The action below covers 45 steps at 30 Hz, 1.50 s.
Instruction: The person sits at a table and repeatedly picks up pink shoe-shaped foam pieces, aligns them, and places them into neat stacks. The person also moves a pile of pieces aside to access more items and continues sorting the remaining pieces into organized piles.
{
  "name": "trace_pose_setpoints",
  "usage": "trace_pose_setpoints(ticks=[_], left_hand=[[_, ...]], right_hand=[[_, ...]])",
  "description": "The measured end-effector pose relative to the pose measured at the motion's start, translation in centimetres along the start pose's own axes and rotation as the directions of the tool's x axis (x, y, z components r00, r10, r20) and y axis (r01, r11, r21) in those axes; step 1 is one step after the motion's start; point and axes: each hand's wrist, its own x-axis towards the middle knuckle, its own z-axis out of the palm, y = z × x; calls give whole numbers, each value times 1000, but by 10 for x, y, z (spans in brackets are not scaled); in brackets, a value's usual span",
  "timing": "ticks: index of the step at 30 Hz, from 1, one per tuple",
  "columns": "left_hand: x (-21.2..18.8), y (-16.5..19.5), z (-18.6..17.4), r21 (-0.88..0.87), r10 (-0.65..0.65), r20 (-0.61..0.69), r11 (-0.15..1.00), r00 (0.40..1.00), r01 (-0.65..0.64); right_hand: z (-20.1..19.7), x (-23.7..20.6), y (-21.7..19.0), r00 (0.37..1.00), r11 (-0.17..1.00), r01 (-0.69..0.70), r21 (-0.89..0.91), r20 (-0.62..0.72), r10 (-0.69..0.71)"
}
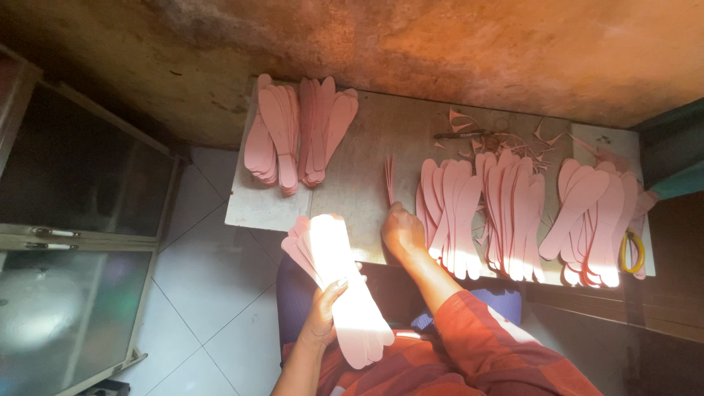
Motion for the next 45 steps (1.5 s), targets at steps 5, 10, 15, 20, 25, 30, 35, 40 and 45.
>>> trace_pose_setpoints(ticks=[5, 10, 15, 20, 25, 30, 35, 40, 45], left_hand=[[-2, 1, -1, 5, 22, -13, 1000, 1000, -22], [-1, 3, 2, -3, 30, 2, 1000, 1000, -30], [4, 2, 3, -68, 26, 11, 997, 1000, -25], [25, -10, 11, 41, 191, -180, 982, 965, -187], [26, 1, 19, 17, 113, -137, 994, 984, -112], [8, 22, 17, 181, -103, 44, 979, 994, 93], [25, 12, 17, 332, -367, 173, 896, 914, 296], [17, 0, 7, 303, -433, 354, 892, 829, 336], [7, -1, -9, 415, -422, 170, 850, 890, 324]], right_hand=[[-4, -10, 3, 989, 877, 17, 480, -137, 56], [16, -23, 3, 971, 696, 125, 707, -231, 61], [13, -31, 10, 997, 851, -13, 525, -59, 51], [-31, -86, 6, 940, 841, 309, 443, -275, -200], [-69, -117, 13, 952, 829, 300, 473, -89, -294], [-112, -84, 47, 623, 525, 189, 830, 312, -717], [-154, -44, 29, 391, 509, 515, 690, 340, -855], [-148, -41, -10, 476, 706, 630, 324, 557, -681], [-91, -81, 14, 751, 647, 622, 440, -104, -652]])
